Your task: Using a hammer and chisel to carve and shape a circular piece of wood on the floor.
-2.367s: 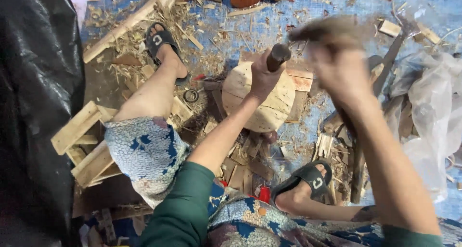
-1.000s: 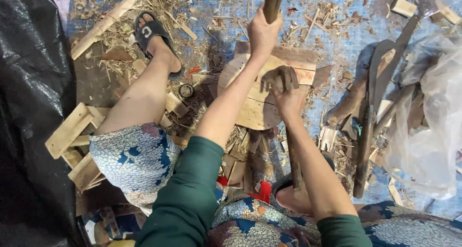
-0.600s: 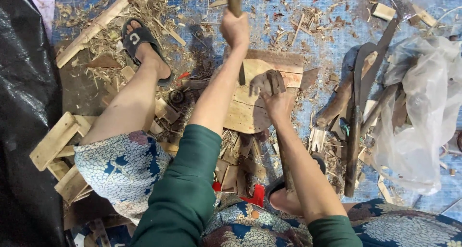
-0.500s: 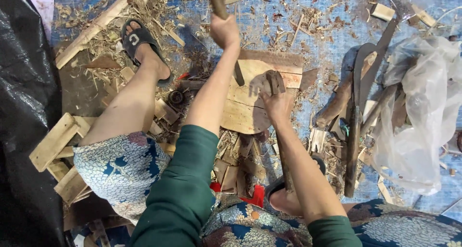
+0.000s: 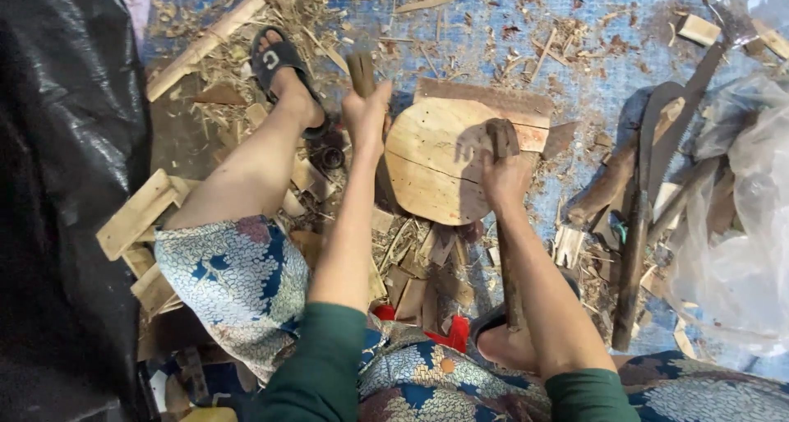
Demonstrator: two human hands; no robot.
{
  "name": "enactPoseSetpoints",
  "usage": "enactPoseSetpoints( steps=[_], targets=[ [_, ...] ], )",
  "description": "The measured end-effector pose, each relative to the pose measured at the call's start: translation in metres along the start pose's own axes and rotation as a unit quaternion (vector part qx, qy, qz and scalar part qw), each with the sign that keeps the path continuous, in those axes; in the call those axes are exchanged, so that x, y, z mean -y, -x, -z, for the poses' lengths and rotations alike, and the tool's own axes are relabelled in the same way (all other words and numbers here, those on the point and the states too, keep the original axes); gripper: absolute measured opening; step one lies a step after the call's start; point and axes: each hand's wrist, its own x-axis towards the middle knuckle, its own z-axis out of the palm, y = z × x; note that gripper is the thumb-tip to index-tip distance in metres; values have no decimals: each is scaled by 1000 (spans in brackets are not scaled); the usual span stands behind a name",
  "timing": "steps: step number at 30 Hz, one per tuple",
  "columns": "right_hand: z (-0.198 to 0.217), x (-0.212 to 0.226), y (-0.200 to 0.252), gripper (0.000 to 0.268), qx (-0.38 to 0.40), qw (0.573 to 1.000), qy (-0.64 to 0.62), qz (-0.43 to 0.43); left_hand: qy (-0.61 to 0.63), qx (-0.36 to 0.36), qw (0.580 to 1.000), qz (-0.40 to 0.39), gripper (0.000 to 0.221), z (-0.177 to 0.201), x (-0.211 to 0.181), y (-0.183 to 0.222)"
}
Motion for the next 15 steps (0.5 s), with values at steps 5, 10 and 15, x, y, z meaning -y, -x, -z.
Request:
enactPoseSetpoints(
  steps=[5, 10, 15],
  targets=[
    [11, -6, -9, 37, 6, 990, -137, -34, -87, -75, 986, 117, 32, 40, 143, -12],
    [-7, -106, -27, 39, -63, 970, -182, -146, 2, -75, 979, 187, 30, 38, 213, -8],
    [25, -160, -40, 14, -85, 859, -421, -280, 105, -51, 969, 218, 31, 10, 214, -6]
  ],
)
